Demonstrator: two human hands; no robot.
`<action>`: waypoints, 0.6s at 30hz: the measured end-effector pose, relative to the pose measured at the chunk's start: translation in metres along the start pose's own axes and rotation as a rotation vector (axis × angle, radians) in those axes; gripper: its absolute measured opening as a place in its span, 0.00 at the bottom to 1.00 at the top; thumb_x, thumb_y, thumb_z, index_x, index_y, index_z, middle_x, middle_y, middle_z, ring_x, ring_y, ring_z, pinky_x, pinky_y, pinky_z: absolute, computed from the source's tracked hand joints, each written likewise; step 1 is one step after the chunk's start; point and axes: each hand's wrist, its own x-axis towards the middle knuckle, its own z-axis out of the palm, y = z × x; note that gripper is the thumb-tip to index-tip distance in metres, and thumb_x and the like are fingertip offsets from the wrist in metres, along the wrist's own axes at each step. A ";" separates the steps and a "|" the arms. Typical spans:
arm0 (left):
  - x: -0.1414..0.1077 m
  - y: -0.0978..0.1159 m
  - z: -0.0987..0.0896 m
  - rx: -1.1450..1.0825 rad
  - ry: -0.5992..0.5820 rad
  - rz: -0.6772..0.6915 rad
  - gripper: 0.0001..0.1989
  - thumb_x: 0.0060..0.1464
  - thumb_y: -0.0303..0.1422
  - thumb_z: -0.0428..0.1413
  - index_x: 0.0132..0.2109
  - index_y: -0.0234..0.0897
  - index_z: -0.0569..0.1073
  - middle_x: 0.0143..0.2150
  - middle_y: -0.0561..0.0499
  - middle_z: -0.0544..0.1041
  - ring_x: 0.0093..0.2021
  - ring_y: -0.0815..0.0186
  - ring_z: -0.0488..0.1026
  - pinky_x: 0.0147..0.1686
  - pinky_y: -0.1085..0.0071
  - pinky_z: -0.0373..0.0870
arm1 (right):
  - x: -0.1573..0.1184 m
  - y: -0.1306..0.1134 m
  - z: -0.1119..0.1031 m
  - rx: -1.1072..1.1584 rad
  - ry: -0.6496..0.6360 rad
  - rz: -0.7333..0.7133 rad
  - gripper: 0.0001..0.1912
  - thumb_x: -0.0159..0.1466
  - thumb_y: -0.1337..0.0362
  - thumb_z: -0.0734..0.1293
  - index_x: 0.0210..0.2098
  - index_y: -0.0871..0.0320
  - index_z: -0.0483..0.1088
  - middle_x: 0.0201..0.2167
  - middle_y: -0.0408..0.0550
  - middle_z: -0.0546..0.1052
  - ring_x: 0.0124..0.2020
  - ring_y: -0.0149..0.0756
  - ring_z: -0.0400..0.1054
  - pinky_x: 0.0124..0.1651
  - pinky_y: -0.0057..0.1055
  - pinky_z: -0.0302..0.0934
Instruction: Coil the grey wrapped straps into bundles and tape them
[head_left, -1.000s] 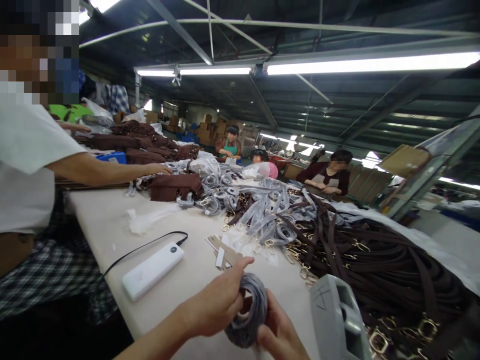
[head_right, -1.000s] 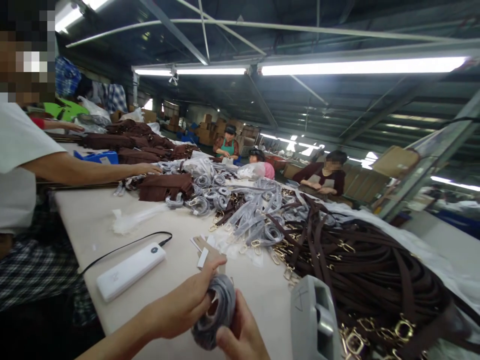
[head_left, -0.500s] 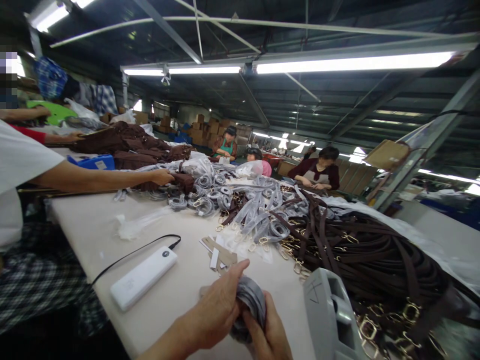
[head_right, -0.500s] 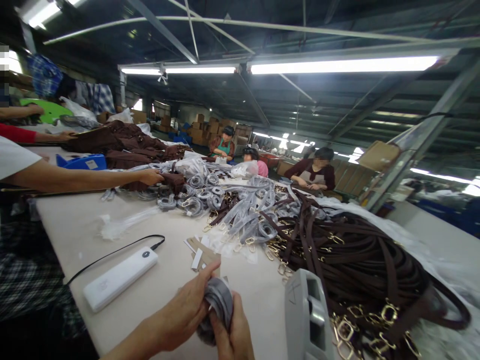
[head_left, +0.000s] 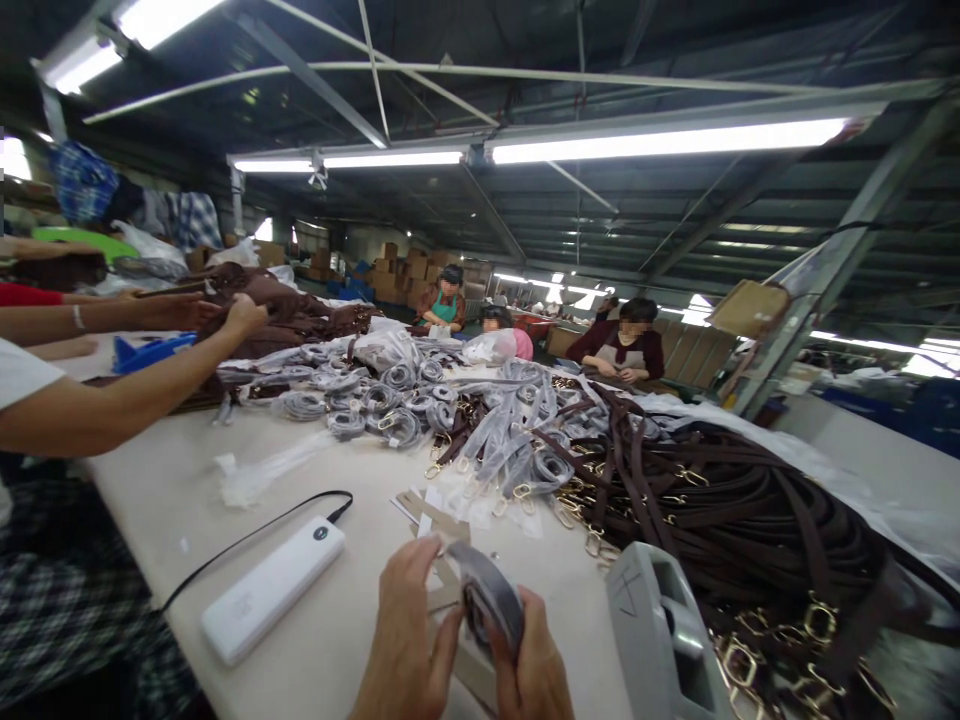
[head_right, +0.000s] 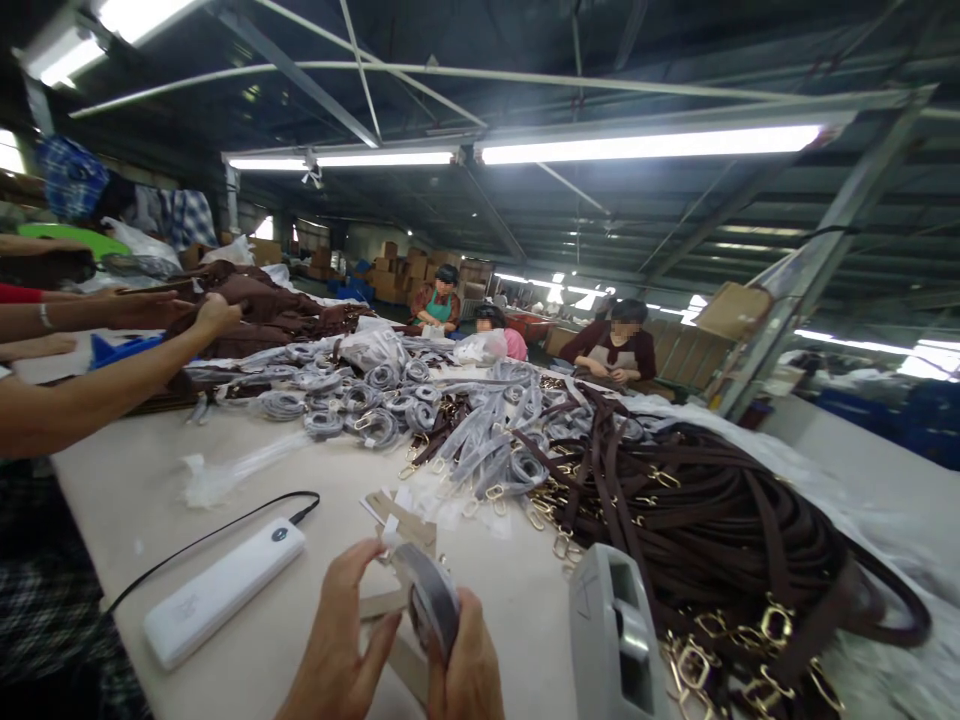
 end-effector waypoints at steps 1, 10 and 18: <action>-0.006 0.003 -0.002 -0.129 -0.037 -0.091 0.19 0.62 0.36 0.50 0.58 0.38 0.66 0.53 0.39 0.72 0.55 0.49 0.68 0.55 0.53 0.66 | -0.001 0.001 0.001 -0.033 0.014 -0.021 0.19 0.71 0.49 0.51 0.50 0.55 0.60 0.36 0.56 0.79 0.34 0.48 0.76 0.35 0.38 0.72; -0.029 0.016 0.032 -1.122 -0.062 -0.694 0.24 0.48 0.51 0.62 0.46 0.40 0.81 0.53 0.43 0.78 0.61 0.49 0.66 0.66 0.56 0.51 | 0.000 -0.015 0.000 -0.056 0.025 -0.295 0.09 0.70 0.62 0.57 0.48 0.53 0.64 0.34 0.52 0.76 0.34 0.43 0.73 0.34 0.35 0.71; -0.036 0.010 0.034 -1.432 0.032 -0.763 0.16 0.46 0.44 0.67 0.42 0.43 0.83 0.48 0.45 0.81 0.63 0.51 0.66 0.67 0.56 0.52 | -0.002 -0.021 0.010 -0.087 -0.029 -0.358 0.11 0.69 0.66 0.57 0.49 0.55 0.65 0.35 0.52 0.76 0.36 0.44 0.73 0.38 0.39 0.72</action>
